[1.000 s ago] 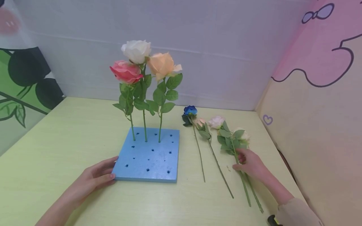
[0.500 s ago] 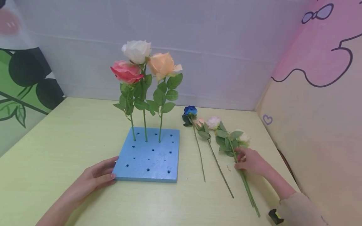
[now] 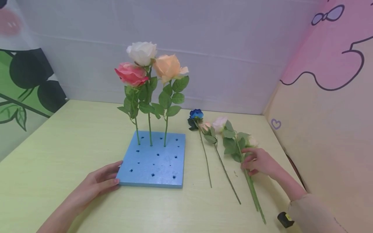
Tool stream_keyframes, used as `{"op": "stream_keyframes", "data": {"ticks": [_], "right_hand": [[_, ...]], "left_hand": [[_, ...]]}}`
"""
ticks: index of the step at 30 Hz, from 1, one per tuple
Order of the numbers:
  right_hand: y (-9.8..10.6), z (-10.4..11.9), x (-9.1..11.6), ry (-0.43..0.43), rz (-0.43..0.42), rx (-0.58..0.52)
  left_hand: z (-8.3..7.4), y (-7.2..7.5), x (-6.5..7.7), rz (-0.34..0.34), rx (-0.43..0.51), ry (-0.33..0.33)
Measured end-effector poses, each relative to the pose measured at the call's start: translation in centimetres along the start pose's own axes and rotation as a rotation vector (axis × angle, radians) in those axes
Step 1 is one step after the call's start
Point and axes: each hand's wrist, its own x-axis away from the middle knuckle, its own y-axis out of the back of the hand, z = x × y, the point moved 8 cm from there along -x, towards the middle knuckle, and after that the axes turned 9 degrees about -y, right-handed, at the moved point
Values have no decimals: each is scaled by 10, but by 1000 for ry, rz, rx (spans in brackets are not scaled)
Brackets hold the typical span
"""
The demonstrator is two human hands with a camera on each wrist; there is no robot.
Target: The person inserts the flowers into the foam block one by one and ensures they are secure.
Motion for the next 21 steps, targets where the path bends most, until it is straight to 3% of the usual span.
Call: {"op": "stream_keyframes", "data": {"ticks": [12,21], "right_hand": [[15,21,1,32,-110,8],[20,54,0,108,-208,6]], "left_hand": [[-2,0,0,-4,17,-10],[-4,-1,1,-4,21,-17]]}}
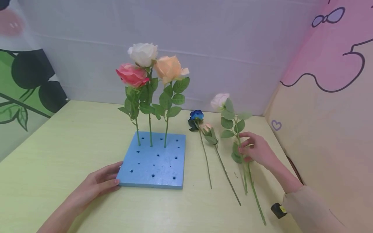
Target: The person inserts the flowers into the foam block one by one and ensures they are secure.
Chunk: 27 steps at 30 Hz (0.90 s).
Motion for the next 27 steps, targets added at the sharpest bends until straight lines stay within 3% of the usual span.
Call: {"op": "stream_keyframes", "data": {"ticks": [12,27], "right_hand": [[-15,48,-13,152,-114,-222],[-25,89,-21,397,-221,-455]], "left_hand": [[2,0,0,-3,-5,3],[3,0,-1,-1,-9,7]]}}
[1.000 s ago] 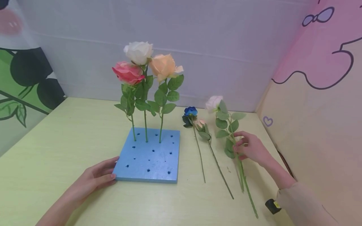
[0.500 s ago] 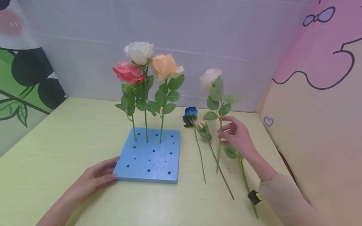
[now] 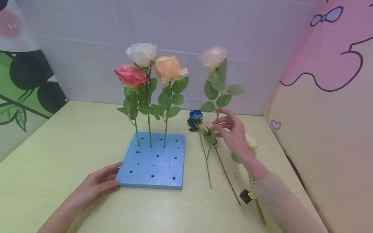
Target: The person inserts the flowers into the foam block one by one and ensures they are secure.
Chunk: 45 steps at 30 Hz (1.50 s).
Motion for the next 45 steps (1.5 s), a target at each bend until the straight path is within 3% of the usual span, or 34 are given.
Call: {"op": "stream_keyframes", "data": {"ticks": [16,24,32,45], "right_hand": [[-38,11,-15,122,-66,-93],[-58,10,-21,174,-111,-73],[-78,6,-24,173,-103,-37],[-88,6,-29,168,-120,-8]], "left_hand": [[0,0,0,3,8,-5],[1,0,0,-1,-1,13],[1,-1,1,-5,-4,11],[2,-1,-1,-2,-7,8]]}}
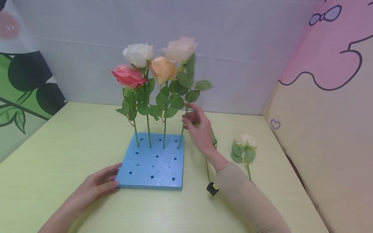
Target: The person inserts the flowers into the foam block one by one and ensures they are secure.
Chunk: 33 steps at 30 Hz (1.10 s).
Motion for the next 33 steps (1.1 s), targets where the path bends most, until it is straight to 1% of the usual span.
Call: {"op": "stream_keyframes", "data": {"ticks": [10,18,24,28,33], "right_hand": [[-5,-3,0,9,21,8],[-7,-4,0,20,29,25],[-8,-5,0,8,49,30],[-7,-5,0,1,43,36],[-7,-4,1,3,37,31]], "left_hand": [[-1,-1,0,-3,-8,3],[-1,-1,0,3,10,-17],[-1,-1,0,2,-3,-9],[-1,-1,0,-5,-12,11],[-1,-1,0,-3,-10,7]]}}
